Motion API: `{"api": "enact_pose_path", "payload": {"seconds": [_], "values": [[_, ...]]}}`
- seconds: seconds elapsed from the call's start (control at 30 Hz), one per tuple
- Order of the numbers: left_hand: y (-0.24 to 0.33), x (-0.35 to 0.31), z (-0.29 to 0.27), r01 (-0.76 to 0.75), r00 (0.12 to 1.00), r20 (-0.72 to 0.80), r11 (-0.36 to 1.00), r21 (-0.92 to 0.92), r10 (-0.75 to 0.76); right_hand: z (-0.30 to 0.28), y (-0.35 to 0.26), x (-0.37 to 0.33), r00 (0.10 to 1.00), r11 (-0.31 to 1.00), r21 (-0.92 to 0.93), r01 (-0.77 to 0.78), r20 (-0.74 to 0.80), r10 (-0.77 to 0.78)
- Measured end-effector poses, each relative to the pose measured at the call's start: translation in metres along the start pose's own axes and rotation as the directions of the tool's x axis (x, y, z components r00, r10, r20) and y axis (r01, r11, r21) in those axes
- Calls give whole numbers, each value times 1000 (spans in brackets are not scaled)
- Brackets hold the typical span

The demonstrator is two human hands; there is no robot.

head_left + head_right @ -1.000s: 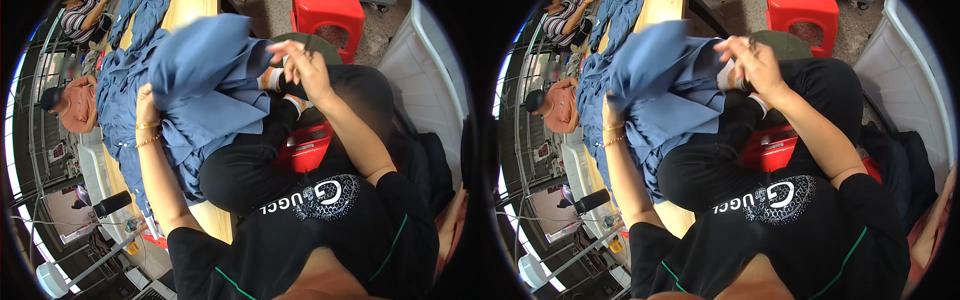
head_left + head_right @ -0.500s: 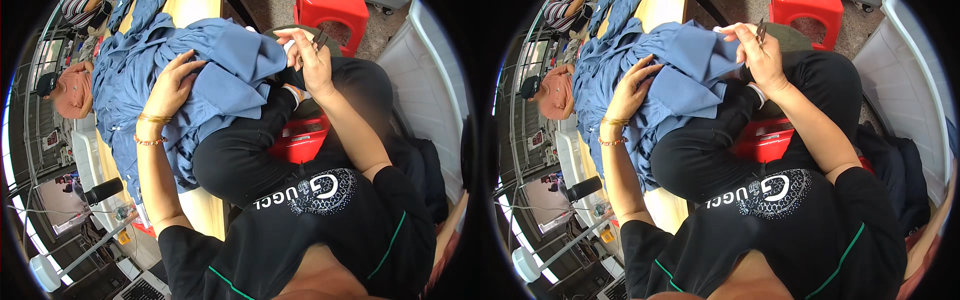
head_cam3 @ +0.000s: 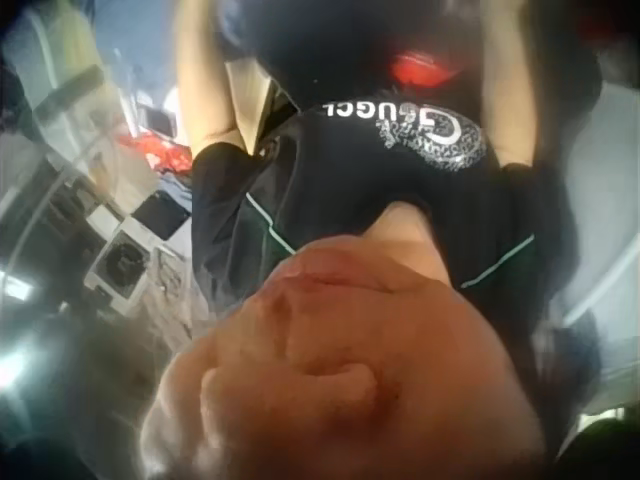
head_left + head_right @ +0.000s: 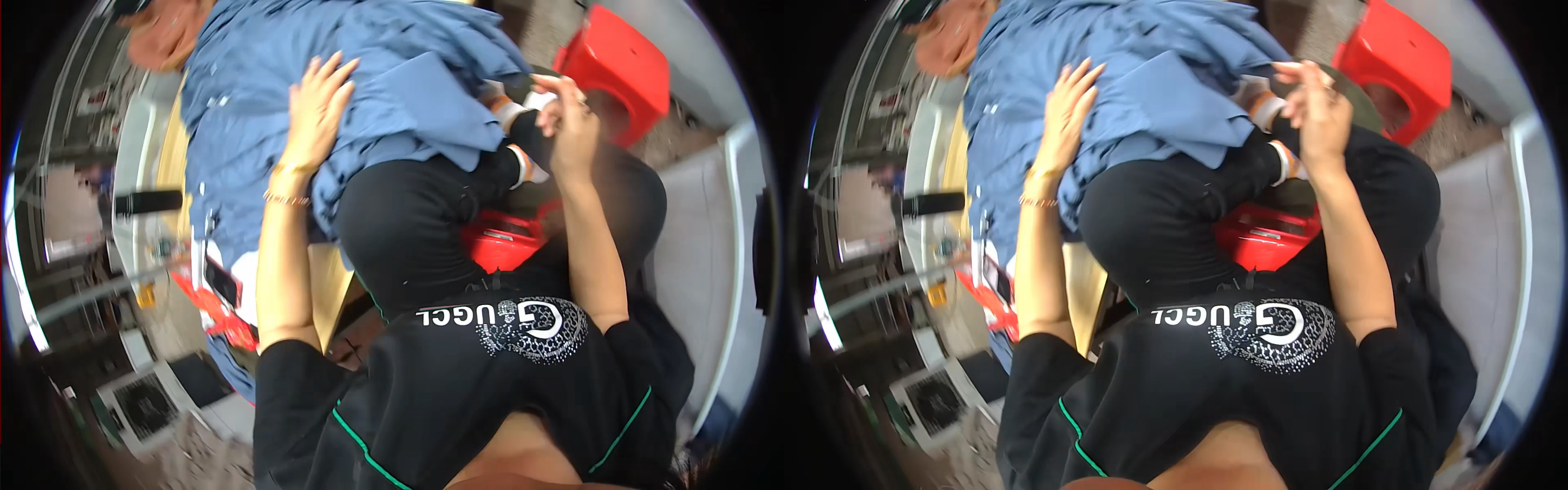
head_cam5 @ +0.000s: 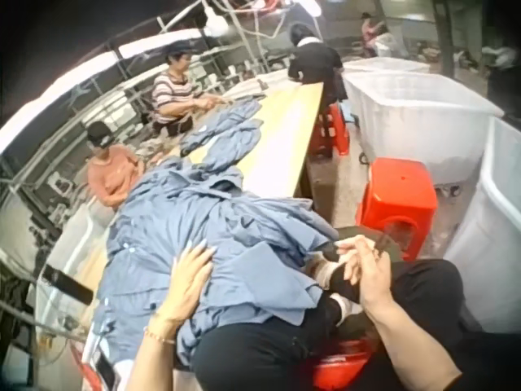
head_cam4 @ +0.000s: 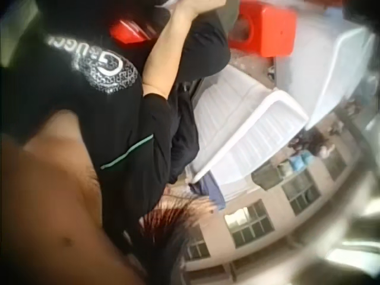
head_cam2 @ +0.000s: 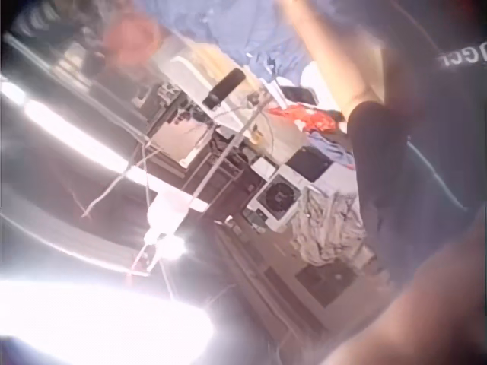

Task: Trim loose threads from blue garments using small thread clippers.

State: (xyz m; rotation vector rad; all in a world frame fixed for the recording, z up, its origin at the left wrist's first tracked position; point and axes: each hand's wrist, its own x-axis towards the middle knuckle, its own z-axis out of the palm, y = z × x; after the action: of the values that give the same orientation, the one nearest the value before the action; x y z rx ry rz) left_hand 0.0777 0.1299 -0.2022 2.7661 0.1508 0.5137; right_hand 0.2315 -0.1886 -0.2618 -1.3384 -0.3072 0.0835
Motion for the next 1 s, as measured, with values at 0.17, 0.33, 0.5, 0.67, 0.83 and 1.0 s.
{"api": "enact_pose_path", "payload": {"seconds": [0.17,0.33,0.5,0.67,0.83,1.0], "values": [[-1,-10,13,66,993,-96,996,-66,-72,2,14,-2,986,980,121,-161,-17,164],[-22,-20,21,78,981,-160,980,-184,-109,14,29,-3,989,988,58,-143,29,142],[-45,-19,39,43,976,-202,984,-172,-78,21,47,-7,971,970,39,-239,13,238],[-63,-26,44,51,973,-212,983,-175,-88,29,44,-16,970,965,91,-245,11,245],[-71,-25,44,41,976,-207,987,-157,-73,18,36,-23,977,974,85,-211,9,211],[-73,-29,40,49,985,-160,991,-127,-69,-6,43,-24,993,993,-35,-113,-33,112]]}}
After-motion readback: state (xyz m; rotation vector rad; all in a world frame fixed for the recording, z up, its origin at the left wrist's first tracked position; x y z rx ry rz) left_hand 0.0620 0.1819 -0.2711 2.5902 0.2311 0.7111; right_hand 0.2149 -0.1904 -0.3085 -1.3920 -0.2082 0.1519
